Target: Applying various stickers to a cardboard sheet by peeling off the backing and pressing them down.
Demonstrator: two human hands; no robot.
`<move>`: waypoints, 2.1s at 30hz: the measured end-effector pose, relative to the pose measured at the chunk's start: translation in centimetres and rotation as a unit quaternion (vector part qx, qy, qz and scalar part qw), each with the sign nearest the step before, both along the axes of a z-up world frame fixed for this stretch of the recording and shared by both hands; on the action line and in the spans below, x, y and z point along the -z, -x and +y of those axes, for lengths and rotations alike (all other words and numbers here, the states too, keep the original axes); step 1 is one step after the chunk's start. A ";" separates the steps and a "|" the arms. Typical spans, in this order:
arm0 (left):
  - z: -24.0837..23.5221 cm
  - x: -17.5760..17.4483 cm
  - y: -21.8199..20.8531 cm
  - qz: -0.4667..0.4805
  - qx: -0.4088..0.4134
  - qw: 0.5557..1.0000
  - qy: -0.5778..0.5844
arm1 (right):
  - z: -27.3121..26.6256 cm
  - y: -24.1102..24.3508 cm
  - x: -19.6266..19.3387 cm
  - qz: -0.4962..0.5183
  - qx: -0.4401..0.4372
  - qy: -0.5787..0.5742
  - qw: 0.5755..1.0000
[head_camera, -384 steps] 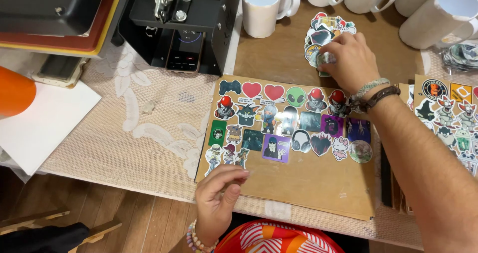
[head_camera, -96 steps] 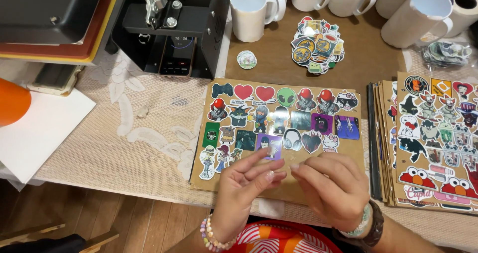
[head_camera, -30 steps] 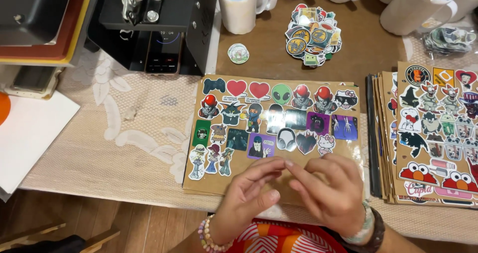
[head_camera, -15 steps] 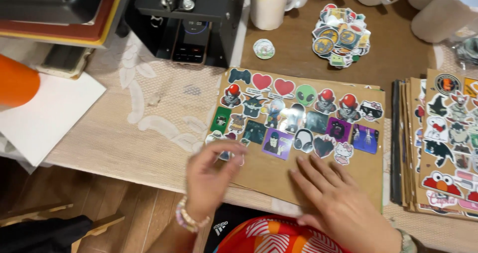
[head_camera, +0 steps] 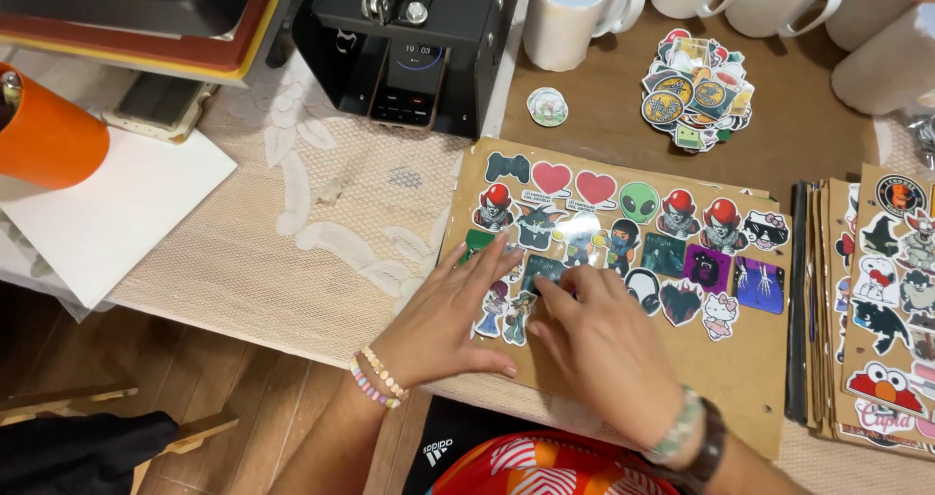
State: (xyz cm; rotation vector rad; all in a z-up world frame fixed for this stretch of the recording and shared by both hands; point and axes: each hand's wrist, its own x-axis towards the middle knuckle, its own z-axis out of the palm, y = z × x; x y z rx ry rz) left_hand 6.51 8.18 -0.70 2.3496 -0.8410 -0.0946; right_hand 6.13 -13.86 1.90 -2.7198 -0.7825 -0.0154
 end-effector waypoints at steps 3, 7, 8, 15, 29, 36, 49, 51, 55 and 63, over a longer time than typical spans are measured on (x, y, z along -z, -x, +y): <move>0.0 0.3 -0.1 -0.010 0.002 1.000 -0.005 | 1.1 0.2 1.2 -0.010 0.015 -0.023 1.000; 0.3 0.8 0.0 -0.031 0.010 0.999 0.010 | 1.4 -0.1 1.5 -0.011 0.029 -0.076 0.997; 0.3 0.8 0.0 -0.030 0.010 0.999 0.007 | 1.4 -0.4 1.6 0.035 0.052 -0.098 0.993; 0.3 1.3 -0.1 -0.029 0.006 1.000 0.005 | 1.2 -0.3 0.0 0.041 -0.027 -0.214 0.976; -0.4 -3.4 3.1 -0.006 -0.064 0.940 0.336 | -5.4 5.7 -1.3 -0.344 -0.202 -0.148 0.905; -1.9 -5.5 5.2 -0.058 0.035 0.945 0.321 | -5.0 4.8 -1.0 -0.208 -0.119 -0.219 0.946; -0.6 -0.1 5.6 -0.029 -0.269 0.914 0.301 | 0.8 -22.6 4.5 0.036 0.193 -0.346 0.917; 0.6 -0.1 5.5 -0.045 -0.252 0.943 0.212 | 0.9 -21.1 3.8 -0.146 0.128 -0.167 0.967; 1.7 0.0 3.9 -0.037 -0.148 0.975 0.159 | 1.7 -12.0 1.4 -0.178 0.004 -0.146 0.973; 1.5 1.2 1.6 -0.023 -0.048 0.999 0.006 | 2.0 -2.3 1.3 0.036 -0.048 -0.092 0.994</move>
